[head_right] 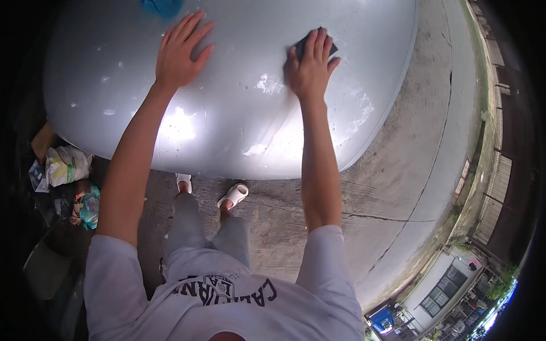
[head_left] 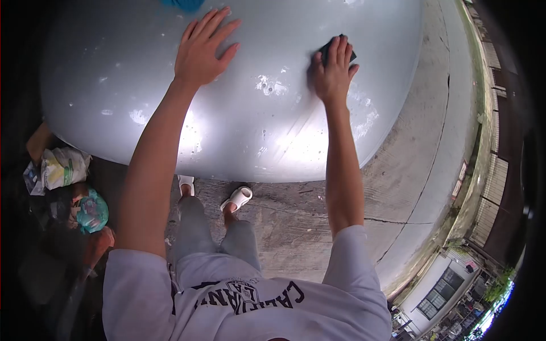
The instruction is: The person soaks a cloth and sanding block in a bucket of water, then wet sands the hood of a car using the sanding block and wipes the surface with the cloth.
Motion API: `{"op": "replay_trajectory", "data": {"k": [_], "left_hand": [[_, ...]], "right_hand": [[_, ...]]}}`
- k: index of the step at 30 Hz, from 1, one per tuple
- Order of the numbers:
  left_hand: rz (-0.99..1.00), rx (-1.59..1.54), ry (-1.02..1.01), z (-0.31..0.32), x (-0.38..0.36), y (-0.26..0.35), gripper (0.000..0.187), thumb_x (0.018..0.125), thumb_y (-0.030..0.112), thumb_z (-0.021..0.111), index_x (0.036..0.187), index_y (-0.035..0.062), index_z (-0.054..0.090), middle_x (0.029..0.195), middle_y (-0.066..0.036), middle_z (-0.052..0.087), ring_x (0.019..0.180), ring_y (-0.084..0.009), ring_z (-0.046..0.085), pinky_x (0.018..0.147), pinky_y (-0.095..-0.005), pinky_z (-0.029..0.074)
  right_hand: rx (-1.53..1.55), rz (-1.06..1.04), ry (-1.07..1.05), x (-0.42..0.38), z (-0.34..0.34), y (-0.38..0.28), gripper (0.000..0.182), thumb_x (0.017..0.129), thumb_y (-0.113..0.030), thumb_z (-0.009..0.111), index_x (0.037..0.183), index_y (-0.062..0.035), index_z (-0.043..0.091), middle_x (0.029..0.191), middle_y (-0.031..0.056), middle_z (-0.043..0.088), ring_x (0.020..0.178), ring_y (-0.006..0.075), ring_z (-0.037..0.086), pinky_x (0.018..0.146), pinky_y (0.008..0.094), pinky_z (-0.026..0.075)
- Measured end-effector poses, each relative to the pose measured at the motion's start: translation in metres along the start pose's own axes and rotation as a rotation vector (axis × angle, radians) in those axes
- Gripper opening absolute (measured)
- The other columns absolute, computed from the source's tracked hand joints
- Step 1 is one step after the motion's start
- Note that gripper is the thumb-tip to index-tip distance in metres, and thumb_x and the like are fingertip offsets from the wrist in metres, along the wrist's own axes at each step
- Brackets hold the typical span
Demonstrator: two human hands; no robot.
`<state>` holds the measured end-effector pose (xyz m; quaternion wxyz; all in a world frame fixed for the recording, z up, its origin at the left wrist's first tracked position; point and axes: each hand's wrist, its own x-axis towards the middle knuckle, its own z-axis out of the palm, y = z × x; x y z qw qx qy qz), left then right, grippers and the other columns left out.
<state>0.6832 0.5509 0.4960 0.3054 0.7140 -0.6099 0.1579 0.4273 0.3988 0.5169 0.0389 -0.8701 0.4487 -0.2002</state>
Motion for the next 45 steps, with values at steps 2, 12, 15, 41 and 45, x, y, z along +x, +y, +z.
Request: {"op": "replay_trajectory", "data": {"k": [2,12,15,41,45], "left_hand": [[0.014,-0.015,-0.001,-0.003,-0.006,-0.004,0.049,0.093,0.035,0.067,0.141,0.0294,0.058,0.156,0.001,0.045,0.144,-0.024,0.04,0.117,-0.0496,0.031],[0.017,0.022,-0.077,-0.005,0.003,-0.002,0.05,0.097,0.039,0.061,0.144,0.0253,0.053,0.157,-0.002,0.042,0.145,-0.0257,0.038,0.119,-0.0511,0.026],[0.037,0.023,-0.08,-0.001,-0.002,0.0,0.05,0.097,0.039,0.06,0.144,0.0251,0.053,0.157,-0.004,0.041,0.146,-0.0262,0.036,0.12,-0.0517,0.026],[1.272,-0.214,-0.797,0.017,-0.074,0.151,0.054,0.097,0.035,0.06,0.148,0.0242,0.049,0.165,-0.01,0.027,0.152,-0.0303,0.025,0.118,-0.0609,0.022],[1.164,-0.13,-0.503,0.079,-0.038,0.24,0.054,0.1,0.04,0.055,0.151,0.0263,0.045,0.163,-0.014,0.029,0.149,-0.0362,0.028,0.117,-0.061,0.024]], "right_hand": [[0.028,0.059,0.066,0.049,0.009,0.004,0.069,0.102,-0.04,0.046,0.155,0.0004,0.029,0.164,0.0211,0.025,0.152,0.0415,0.02,0.116,0.0703,0.012],[0.019,0.236,-0.312,-0.259,0.041,-0.132,0.084,0.092,-0.032,0.058,0.16,-0.005,0.018,0.167,0.0204,0.015,0.155,0.0405,0.009,0.116,0.0708,0.004],[0.031,0.41,0.13,-0.139,0.017,-0.005,0.068,0.104,-0.034,0.045,0.159,-0.0026,0.019,0.167,0.0205,0.017,0.154,0.0411,0.013,0.117,0.0679,0.003],[0.426,1.036,0.248,-0.301,0.094,-0.206,0.082,0.094,-0.028,0.061,0.159,0.0003,0.018,0.167,0.0215,0.013,0.154,0.04,0.013,0.117,0.0684,0.013],[0.296,1.132,0.549,-0.294,0.054,-0.039,0.072,0.097,-0.025,0.057,0.157,-0.0016,0.026,0.166,0.0143,0.022,0.154,0.0329,0.019,0.118,0.0659,0.017]]}}
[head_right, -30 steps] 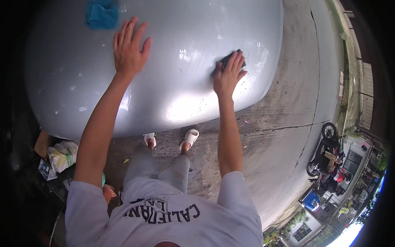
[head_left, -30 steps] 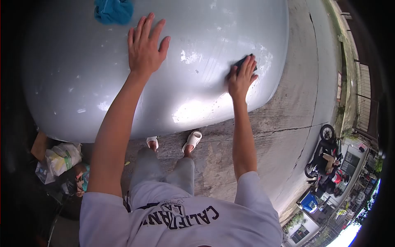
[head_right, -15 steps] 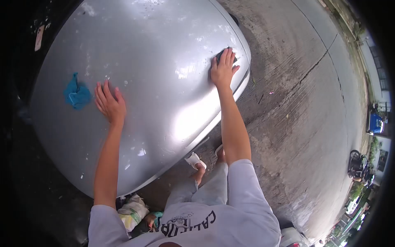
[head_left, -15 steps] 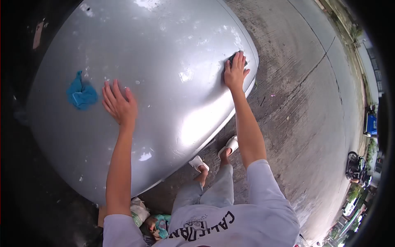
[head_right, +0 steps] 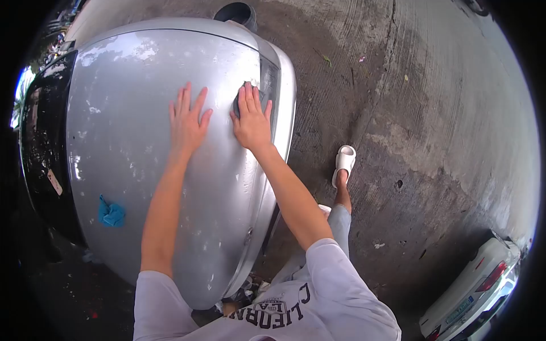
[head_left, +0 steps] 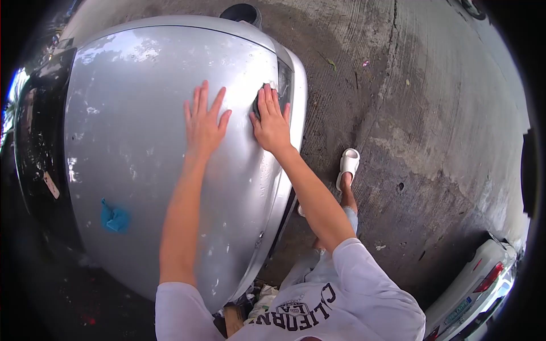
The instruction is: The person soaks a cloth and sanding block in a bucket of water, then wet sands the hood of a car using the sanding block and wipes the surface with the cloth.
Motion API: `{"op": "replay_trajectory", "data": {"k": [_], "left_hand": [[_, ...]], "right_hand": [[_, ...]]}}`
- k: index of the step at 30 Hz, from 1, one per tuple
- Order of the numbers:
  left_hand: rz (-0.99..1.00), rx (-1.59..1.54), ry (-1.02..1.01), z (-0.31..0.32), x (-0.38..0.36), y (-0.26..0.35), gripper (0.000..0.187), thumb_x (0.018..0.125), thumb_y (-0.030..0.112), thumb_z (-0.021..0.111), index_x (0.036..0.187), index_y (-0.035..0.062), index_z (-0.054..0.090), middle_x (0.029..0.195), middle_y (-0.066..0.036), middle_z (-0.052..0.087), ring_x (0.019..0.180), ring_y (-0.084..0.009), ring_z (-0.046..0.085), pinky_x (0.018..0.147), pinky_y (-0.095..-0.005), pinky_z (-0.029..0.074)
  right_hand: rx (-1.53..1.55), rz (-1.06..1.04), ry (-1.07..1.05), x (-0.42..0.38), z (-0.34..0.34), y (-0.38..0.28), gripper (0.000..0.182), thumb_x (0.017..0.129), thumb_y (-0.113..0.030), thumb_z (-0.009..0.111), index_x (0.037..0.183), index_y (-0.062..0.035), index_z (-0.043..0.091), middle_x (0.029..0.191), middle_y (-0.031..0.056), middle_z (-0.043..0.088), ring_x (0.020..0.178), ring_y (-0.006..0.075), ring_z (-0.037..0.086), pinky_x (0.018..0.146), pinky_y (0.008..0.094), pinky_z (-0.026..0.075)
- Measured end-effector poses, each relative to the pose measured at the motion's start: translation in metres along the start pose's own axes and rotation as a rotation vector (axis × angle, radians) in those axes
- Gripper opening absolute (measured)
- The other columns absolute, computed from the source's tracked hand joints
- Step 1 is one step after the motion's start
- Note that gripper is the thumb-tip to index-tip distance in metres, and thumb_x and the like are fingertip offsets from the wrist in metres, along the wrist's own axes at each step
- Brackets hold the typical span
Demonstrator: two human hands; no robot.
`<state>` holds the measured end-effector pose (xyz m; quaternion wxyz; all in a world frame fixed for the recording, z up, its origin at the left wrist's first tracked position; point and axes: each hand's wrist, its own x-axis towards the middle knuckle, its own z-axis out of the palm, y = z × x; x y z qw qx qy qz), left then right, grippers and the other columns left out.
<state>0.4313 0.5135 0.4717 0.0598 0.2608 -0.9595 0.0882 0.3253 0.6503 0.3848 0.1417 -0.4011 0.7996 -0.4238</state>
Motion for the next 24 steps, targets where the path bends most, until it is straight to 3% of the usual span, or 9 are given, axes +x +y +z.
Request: {"op": "replay_trajectory", "data": {"k": [1,4,7,12,13,15,18,21,24], "left_hand": [[-0.115,0.059,0.024,0.006,0.011,-0.022,0.055,0.101,0.042,0.053,0.153,0.0269,0.042,0.163,-0.014,0.028,0.15,-0.0366,0.027,0.117,-0.0609,0.023],[-0.392,0.162,0.054,0.008,0.017,-0.077,0.062,0.101,0.05,0.05,0.158,0.0289,0.033,0.165,-0.014,0.023,0.151,-0.0367,0.022,0.12,-0.0585,0.018],[-0.337,0.155,0.078,0.006,0.012,-0.077,0.063,0.101,0.05,0.05,0.158,0.0286,0.033,0.166,-0.014,0.022,0.152,-0.0374,0.021,0.121,-0.0586,0.016],[-0.335,0.129,0.053,0.005,0.013,-0.072,0.062,0.1,0.048,0.052,0.156,0.0288,0.037,0.166,-0.012,0.023,0.152,-0.0375,0.021,0.121,-0.0591,0.015],[-0.301,0.107,0.064,0.003,0.011,-0.073,0.061,0.099,0.047,0.054,0.155,0.0292,0.039,0.166,-0.011,0.024,0.152,-0.0377,0.022,0.121,-0.0597,0.016],[-0.225,0.091,0.032,-0.001,0.012,-0.074,0.06,0.099,0.046,0.056,0.154,0.0295,0.041,0.166,-0.011,0.025,0.151,-0.0379,0.023,0.12,-0.0604,0.016],[-0.164,0.059,0.011,-0.006,0.014,-0.069,0.058,0.097,0.043,0.058,0.152,0.0299,0.045,0.165,-0.01,0.028,0.15,-0.0384,0.026,0.12,-0.0615,0.017],[-0.173,0.075,0.009,-0.006,0.014,-0.068,0.058,0.097,0.042,0.059,0.152,0.0302,0.046,0.165,-0.009,0.029,0.15,-0.0382,0.027,0.119,-0.0614,0.018],[-0.166,0.082,0.025,0.0,0.013,-0.071,0.057,0.097,0.042,0.06,0.151,0.0307,0.046,0.165,-0.009,0.029,0.15,-0.0374,0.027,0.119,-0.0608,0.019]], "right_hand": [[0.031,0.011,0.005,0.001,-0.002,-0.003,0.07,0.097,-0.024,0.057,0.157,-0.0017,0.026,0.166,0.0134,0.023,0.154,0.0323,0.02,0.118,0.0657,0.018],[0.085,0.106,-0.228,-0.122,0.007,-0.028,0.081,0.091,-0.024,0.065,0.159,-0.007,0.025,0.167,0.0117,0.02,0.155,0.0309,0.019,0.117,0.0682,0.018],[0.093,0.136,-0.315,-0.137,-0.008,-0.041,0.082,0.091,-0.025,0.066,0.159,-0.0082,0.025,0.168,0.0108,0.019,0.155,0.0304,0.019,0.116,0.0703,0.017],[0.067,0.068,0.037,0.082,-0.008,0.006,0.064,0.101,-0.032,0.053,0.153,-0.0013,0.033,0.165,0.0129,0.024,0.152,0.0326,0.024,0.116,0.0669,0.021],[0.04,0.062,0.077,0.095,-0.003,0.009,0.065,0.1,-0.031,0.054,0.154,-0.0009,0.032,0.165,0.0141,0.024,0.152,0.0334,0.023,0.117,0.0664,0.021],[0.079,0.11,0.073,0.048,0.001,-0.006,0.07,0.098,-0.029,0.058,0.155,-0.001,0.028,0.166,0.0148,0.022,0.152,0.0341,0.022,0.117,0.0667,0.02],[0.075,0.213,-0.272,-0.087,0.001,-0.033,0.083,0.092,-0.028,0.065,0.159,-0.0052,0.022,0.167,0.013,0.018,0.155,0.032,0.017,0.116,0.0703,0.017],[0.047,0.158,-0.197,-0.045,0.002,-0.018,0.081,0.093,-0.029,0.064,0.159,-0.0062,0.022,0.167,0.012,0.019,0.155,0.0314,0.018,0.115,0.0706,0.018],[0.036,0.106,0.068,0.103,-0.004,0.014,0.07,0.1,-0.034,0.055,0.156,-0.0022,0.027,0.166,0.0131,0.023,0.153,0.0326,0.023,0.116,0.0676,0.021]]}}
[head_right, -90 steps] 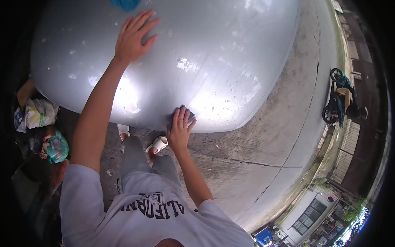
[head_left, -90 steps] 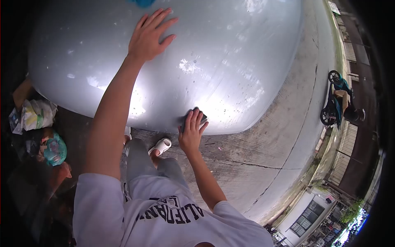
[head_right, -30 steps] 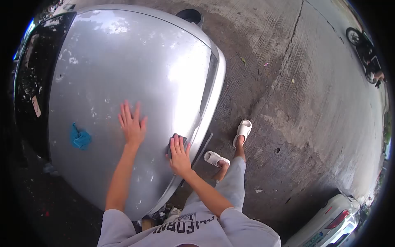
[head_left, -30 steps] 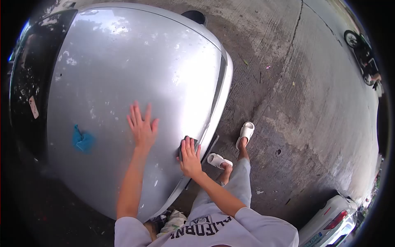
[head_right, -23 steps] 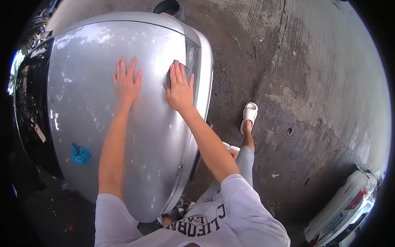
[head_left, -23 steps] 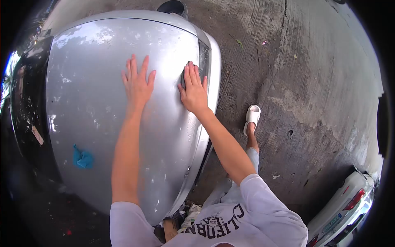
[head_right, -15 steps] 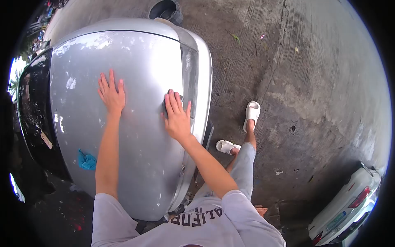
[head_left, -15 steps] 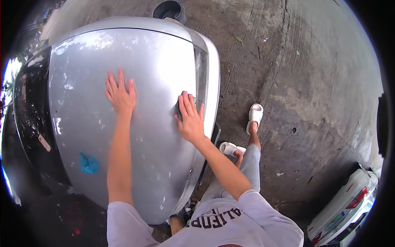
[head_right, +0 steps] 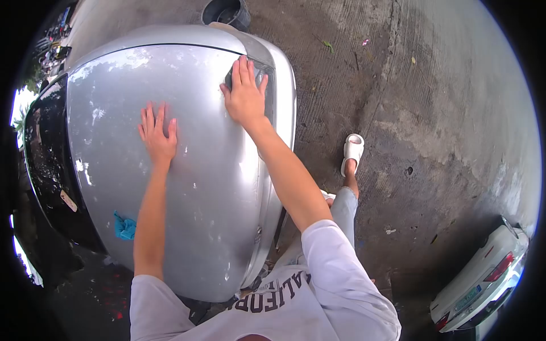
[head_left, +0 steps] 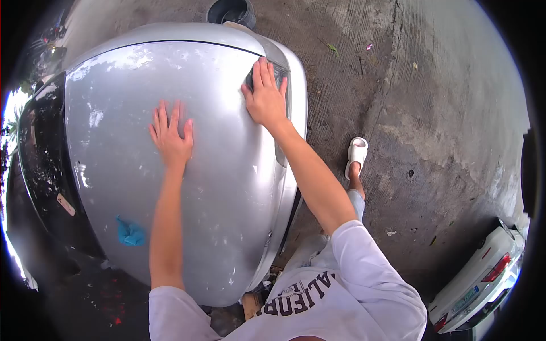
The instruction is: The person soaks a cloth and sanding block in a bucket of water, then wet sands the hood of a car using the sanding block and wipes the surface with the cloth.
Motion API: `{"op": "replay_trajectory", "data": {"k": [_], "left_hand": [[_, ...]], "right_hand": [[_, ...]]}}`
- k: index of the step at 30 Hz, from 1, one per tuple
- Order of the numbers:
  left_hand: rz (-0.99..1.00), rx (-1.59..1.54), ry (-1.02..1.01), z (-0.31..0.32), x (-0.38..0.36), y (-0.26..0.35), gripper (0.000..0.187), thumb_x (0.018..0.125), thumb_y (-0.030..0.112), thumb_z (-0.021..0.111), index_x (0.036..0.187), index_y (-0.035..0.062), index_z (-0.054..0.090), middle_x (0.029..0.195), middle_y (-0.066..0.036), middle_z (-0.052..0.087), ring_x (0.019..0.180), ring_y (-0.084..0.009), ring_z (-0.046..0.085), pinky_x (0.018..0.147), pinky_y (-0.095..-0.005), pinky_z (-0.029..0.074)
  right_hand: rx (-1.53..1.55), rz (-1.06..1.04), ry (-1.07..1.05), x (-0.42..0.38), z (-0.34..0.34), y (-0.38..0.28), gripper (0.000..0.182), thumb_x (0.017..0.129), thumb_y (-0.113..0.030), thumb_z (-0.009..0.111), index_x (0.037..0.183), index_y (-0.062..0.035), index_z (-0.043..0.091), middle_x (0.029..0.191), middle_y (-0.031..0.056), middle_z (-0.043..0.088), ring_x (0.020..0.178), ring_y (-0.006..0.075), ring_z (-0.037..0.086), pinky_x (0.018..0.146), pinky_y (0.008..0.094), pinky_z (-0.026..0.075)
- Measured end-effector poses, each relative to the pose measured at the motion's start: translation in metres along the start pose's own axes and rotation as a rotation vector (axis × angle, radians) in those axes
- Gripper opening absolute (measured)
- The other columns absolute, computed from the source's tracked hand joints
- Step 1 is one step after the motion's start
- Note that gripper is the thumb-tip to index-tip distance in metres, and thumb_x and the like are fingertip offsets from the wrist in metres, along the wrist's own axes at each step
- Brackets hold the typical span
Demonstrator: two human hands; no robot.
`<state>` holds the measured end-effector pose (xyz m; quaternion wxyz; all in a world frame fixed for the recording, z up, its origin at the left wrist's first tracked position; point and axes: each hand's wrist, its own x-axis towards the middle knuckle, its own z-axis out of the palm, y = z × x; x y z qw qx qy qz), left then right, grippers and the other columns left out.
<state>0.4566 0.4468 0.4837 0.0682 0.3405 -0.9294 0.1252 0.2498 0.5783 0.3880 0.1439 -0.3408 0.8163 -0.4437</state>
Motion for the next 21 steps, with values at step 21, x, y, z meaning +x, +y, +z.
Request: {"op": "replay_trajectory", "data": {"k": [21], "left_hand": [[-0.078,-0.006,0.068,-0.002,0.005,0.008,0.053,0.098,0.043,0.059,0.148,0.0341,0.049,0.162,-0.004,0.034,0.149,-0.0313,0.031,0.12,-0.0581,0.023]], "right_hand": [[-0.09,-0.198,-0.54,-0.227,-0.006,-0.033,0.087,0.089,-0.033,0.068,0.158,-0.0027,0.025,0.167,0.0147,0.018,0.154,0.0338,0.019,0.118,0.0663,0.017]]}}
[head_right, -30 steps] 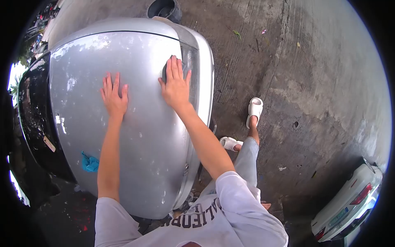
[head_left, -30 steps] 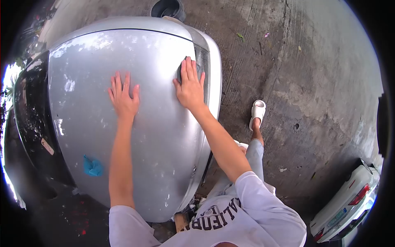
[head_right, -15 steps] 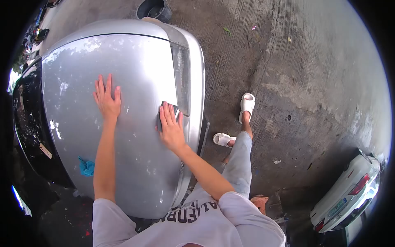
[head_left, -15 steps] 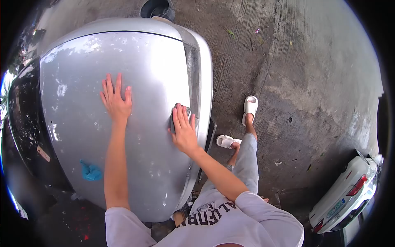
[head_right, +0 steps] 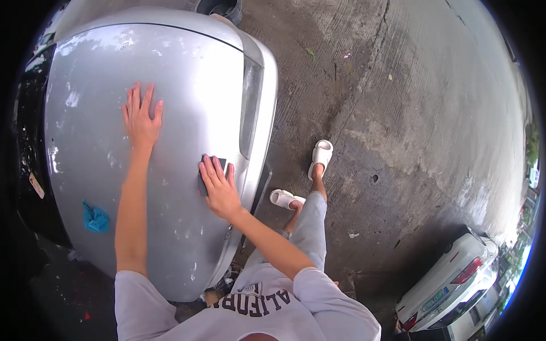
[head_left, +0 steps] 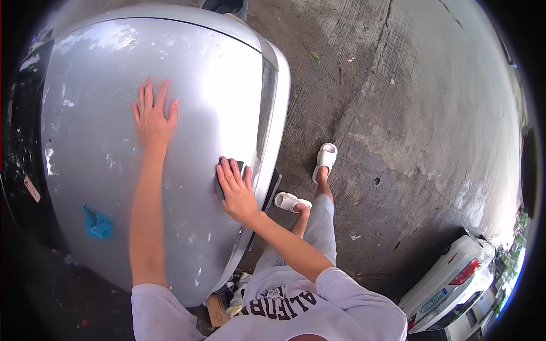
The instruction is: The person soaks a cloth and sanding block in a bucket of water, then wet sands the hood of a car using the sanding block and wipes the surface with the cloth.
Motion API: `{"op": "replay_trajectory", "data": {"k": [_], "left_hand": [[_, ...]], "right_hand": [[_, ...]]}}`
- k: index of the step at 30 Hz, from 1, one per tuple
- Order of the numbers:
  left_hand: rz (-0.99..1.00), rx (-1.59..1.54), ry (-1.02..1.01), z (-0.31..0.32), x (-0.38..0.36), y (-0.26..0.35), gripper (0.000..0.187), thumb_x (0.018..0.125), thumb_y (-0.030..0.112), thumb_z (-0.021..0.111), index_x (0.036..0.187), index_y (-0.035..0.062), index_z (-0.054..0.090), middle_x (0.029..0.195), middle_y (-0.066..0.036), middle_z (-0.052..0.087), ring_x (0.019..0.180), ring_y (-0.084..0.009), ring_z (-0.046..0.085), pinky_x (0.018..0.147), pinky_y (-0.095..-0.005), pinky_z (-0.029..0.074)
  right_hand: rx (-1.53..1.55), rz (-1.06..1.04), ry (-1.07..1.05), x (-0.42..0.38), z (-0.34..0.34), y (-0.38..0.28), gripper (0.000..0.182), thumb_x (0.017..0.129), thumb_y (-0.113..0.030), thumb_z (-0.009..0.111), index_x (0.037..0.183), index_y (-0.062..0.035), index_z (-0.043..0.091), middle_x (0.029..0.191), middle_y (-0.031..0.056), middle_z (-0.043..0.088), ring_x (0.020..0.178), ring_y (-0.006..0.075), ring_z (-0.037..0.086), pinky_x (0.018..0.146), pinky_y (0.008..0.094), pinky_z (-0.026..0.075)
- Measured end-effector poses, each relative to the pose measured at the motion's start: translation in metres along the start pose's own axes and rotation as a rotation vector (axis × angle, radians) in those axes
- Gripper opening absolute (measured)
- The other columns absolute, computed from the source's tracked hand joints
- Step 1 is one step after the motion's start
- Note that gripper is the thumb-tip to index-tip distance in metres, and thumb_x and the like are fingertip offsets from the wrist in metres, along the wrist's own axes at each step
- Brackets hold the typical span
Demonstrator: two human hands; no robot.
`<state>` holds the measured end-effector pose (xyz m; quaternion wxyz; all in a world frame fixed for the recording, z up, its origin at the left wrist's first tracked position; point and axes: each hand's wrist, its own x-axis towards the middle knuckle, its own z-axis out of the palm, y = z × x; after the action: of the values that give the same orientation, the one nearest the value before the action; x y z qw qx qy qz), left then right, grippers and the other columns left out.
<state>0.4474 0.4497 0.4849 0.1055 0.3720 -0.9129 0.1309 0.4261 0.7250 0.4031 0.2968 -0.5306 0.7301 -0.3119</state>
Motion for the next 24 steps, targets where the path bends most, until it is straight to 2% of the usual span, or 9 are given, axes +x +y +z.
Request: {"op": "replay_trajectory", "data": {"k": [3,6,8,11,13,15,20,22,24], "left_hand": [[-0.014,0.0,-0.029,-0.005,-0.005,0.003,0.053,0.098,0.041,0.06,0.149,0.0342,0.049,0.161,-0.003,0.035,0.149,-0.0306,0.031,0.12,-0.0578,0.022],[-0.031,-0.024,-0.01,-0.001,-0.002,0.004,0.053,0.097,0.044,0.059,0.148,0.0345,0.049,0.162,-0.003,0.035,0.149,-0.0297,0.032,0.12,-0.0575,0.023],[-0.045,-0.058,-0.001,-0.002,-0.005,-0.001,0.053,0.096,0.047,0.059,0.147,0.0348,0.05,0.162,-0.003,0.034,0.149,-0.029,0.032,0.12,-0.0576,0.023],[-0.088,-0.049,0.027,0.004,-0.002,-0.002,0.053,0.098,0.045,0.057,0.15,0.0356,0.047,0.162,-0.004,0.034,0.149,-0.0294,0.03,0.12,-0.0571,0.022],[-0.142,-0.03,0.019,0.003,-0.004,0.0,0.055,0.098,0.047,0.056,0.151,0.036,0.045,0.163,-0.007,0.032,0.15,-0.0298,0.028,0.121,-0.0568,0.021],[-0.141,-0.035,0.02,0.002,-0.007,0.001,0.055,0.098,0.048,0.056,0.151,0.0356,0.045,0.163,-0.009,0.031,0.15,-0.0305,0.028,0.121,-0.0571,0.021],[-0.173,-0.066,0.087,0.007,-0.006,0.003,0.056,0.098,0.05,0.056,0.151,0.035,0.045,0.163,-0.011,0.03,0.15,-0.0325,0.027,0.12,-0.0585,0.019],[-0.151,-0.051,0.077,0.005,-0.005,0.0,0.057,0.097,0.051,0.056,0.151,0.0344,0.045,0.163,-0.011,0.031,0.15,-0.0328,0.027,0.12,-0.0591,0.019],[-0.168,-0.053,0.084,0.004,-0.005,-0.001,0.057,0.097,0.051,0.056,0.151,0.0339,0.045,0.163,-0.011,0.031,0.15,-0.0326,0.027,0.12,-0.059,0.019]], "right_hand": [[-0.072,-0.103,0.371,0.12,-0.063,0.025,0.075,0.094,-0.033,0.063,0.155,-0.0022,0.032,0.165,0.0136,0.026,0.151,0.0334,0.025,0.116,0.0667,0.02],[-0.125,-0.121,0.578,0.237,-0.104,0.028,0.068,0.098,-0.032,0.056,0.154,-0.0017,0.032,0.162,0.0153,0.031,0.151,0.0345,0.025,0.115,0.0674,0.02],[-0.115,-0.122,0.513,0.198,-0.081,0.005,0.07,0.096,-0.03,0.06,0.154,-0.0017,0.033,0.163,0.0148,0.03,0.151,0.0347,0.025,0.115,0.0672,0.021],[-0.117,-0.109,0.047,0.032,-0.006,-0.031,0.088,0.086,-0.035,0.071,0.158,-0.0079,0.029,0.167,0.0105,0.021,0.154,0.0311,0.02,0.117,0.0664,0.02],[-0.135,-0.161,-0.073,-0.007,-0.002,-0.032,0.089,0.085,-0.035,0.072,0.158,-0.011,0.029,0.167,0.0083,0.022,0.154,0.0294,0.02,0.118,0.0663,0.02],[-0.172,-0.23,0.044,0.043,-0.022,-0.01,0.085,0.086,-0.038,0.07,0.157,-0.0126,0.031,0.166,0.0051,0.024,0.153,0.0242,0.023,0.118,0.0651,0.021],[-0.22,-0.17,0.531,0.235,-0.09,0.016,0.067,0.097,-0.032,0.059,0.152,-0.0019,0.037,0.162,0.012,0.031,0.151,0.0309,0.025,0.115,0.0691,0.018],[-0.164,-0.103,0.531,0.197,-0.065,-0.004,0.07,0.096,-0.031,0.06,0.153,-0.0002,0.034,0.162,0.0156,0.029,0.151,0.034,0.024,0.115,0.0704,0.017],[-0.12,-0.069,0.291,0.095,-0.022,-0.024,0.084,0.089,-0.03,0.067,0.156,0.0003,0.026,0.166,0.0165,0.021,0.154,0.0362,0.018,0.115,0.0716,0.014]]}}
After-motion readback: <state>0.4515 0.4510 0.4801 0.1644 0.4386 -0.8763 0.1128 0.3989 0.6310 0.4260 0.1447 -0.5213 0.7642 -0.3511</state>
